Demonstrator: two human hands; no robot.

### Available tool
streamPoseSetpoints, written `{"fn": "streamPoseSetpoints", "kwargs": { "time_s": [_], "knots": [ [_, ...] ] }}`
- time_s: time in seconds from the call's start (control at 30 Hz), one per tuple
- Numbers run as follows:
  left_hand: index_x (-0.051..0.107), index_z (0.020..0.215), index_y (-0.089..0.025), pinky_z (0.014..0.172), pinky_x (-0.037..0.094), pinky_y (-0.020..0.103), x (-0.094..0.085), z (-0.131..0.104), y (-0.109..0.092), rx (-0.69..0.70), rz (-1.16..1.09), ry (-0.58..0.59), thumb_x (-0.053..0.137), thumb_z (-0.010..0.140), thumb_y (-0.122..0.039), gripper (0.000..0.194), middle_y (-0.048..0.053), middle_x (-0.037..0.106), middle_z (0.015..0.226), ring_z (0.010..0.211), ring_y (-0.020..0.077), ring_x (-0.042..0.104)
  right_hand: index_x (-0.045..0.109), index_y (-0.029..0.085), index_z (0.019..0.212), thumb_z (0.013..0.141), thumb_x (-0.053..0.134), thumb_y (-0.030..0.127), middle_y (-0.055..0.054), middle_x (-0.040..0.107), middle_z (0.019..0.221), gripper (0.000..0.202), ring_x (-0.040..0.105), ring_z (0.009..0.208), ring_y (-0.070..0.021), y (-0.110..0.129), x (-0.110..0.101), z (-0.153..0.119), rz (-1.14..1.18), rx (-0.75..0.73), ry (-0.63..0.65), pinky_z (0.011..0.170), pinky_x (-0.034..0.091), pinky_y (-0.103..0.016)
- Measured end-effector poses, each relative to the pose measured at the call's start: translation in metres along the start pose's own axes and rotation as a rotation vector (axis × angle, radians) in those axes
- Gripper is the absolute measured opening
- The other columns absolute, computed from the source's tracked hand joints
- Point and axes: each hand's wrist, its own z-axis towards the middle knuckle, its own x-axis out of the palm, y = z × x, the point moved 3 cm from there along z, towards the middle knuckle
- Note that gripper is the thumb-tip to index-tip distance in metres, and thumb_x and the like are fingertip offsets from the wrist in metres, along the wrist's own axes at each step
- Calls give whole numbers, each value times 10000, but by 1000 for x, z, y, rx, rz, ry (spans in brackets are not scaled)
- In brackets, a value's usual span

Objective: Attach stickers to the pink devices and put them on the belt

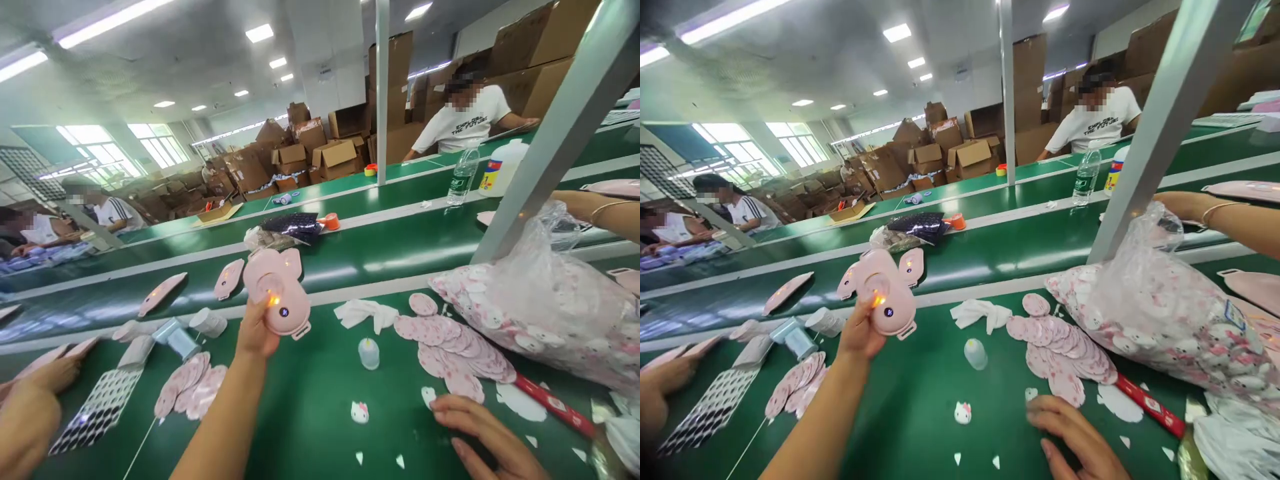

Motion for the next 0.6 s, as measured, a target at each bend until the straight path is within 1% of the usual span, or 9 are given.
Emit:
{"fn": "streamPoseSetpoints", "kwargs": {
  "time_s": [0.07, 0.1, 0.17, 0.23, 0.3, 0.37, 0.43, 0.53, 0.6],
  "knots": [
    [591, 1164, -239, 940, 534, 392, -31, -41, 3, -54, -44, -68, 739, 666, -316, 525, 42, 676, 1106, 1061, 243, 620, 673, 250, 1128, 904, 549, 289, -24, 618, 1189, 259, 626, 1100, -106, 14, -8, 12, -52, -37, 12, 948, 546, -159],
    [594, 1163, -233, 936, 537, 415, -42, -61, 8, -94, -64, -102, 756, 638, -323, 557, 52, 682, 1086, 1057, 262, 623, 635, 263, 1186, 918, 530, 305, -18, 597, 1229, 291, 606, 1136, -115, 20, -10, 21, -85, -26, 36, 969, 548, -200],
    [596, 1175, -228, 921, 544, 447, -57, -97, 23, -175, -127, -159, 770, 599, -335, 611, 72, 683, 1084, 1069, 298, 620, 536, 287, 1305, 946, 481, 359, -15, 525, 1329, 370, 554, 1212, -156, 24, -8, 43, -138, 51, 107, 1001, 545, -324],
    [590, 1199, -233, 899, 554, 442, -63, -128, 39, -221, -193, -194, 767, 586, -354, 650, 79, 675, 1116, 1091, 313, 613, 452, 278, 1379, 940, 470, 412, -30, 462, 1385, 460, 524, 1233, -195, 22, 1, 66, -155, 137, 178, 1027, 516, -425],
    [579, 1223, -237, 872, 563, 426, -63, -153, 51, -236, -227, -193, 762, 598, -386, 668, 83, 667, 1138, 1074, 307, 622, 416, 251, 1411, 891, 527, 408, -46, 447, 1390, 554, 493, 1255, -236, 21, 12, 83, -166, 168, 221, 1040, 485, -483],
    [573, 1229, -237, 860, 567, 418, -62, -172, 59, -245, -242, -172, 769, 607, -402, 672, 86, 664, 1141, 1034, 287, 638, 407, 228, 1421, 832, 591, 391, -66, 455, 1371, 638, 478, 1250, -275, 22, 21, 91, -182, 177, 217, 1022, 472, -522],
    [570, 1221, -240, 867, 568, 412, -62, -186, 63, -244, -254, -148, 794, 604, -393, 674, 87, 663, 1144, 1016, 266, 644, 393, 199, 1429, 823, 591, 389, -97, 438, 1364, 665, 465, 1238, -285, 28, 26, 89, -197, 181, 164, 1004, 468, -523],
    [567, 1196, -242, 857, 573, 366, -65, -201, 65, -238, -256, -149, 837, 586, -364, 678, 77, 673, 1116, 996, 234, 652, 465, 172, 1346, 896, 483, 394, -118, 440, 1304, 502, 448, 1215, -244, 42, 29, 76, -209, 154, 72, 1029, 441, -481],
    [565, 1180, -236, 827, 578, 326, -66, -209, 66, -237, -255, -152, 855, 576, -351, 680, 67, 681, 1080, 960, 214, 660, 562, 211, 1214, 926, 444, 371, -78, 493, 1215, 349, 470, 1159, -205, 51, 33, 65, -208, 105, 97, 1026, 434, -448]
  ]
}}
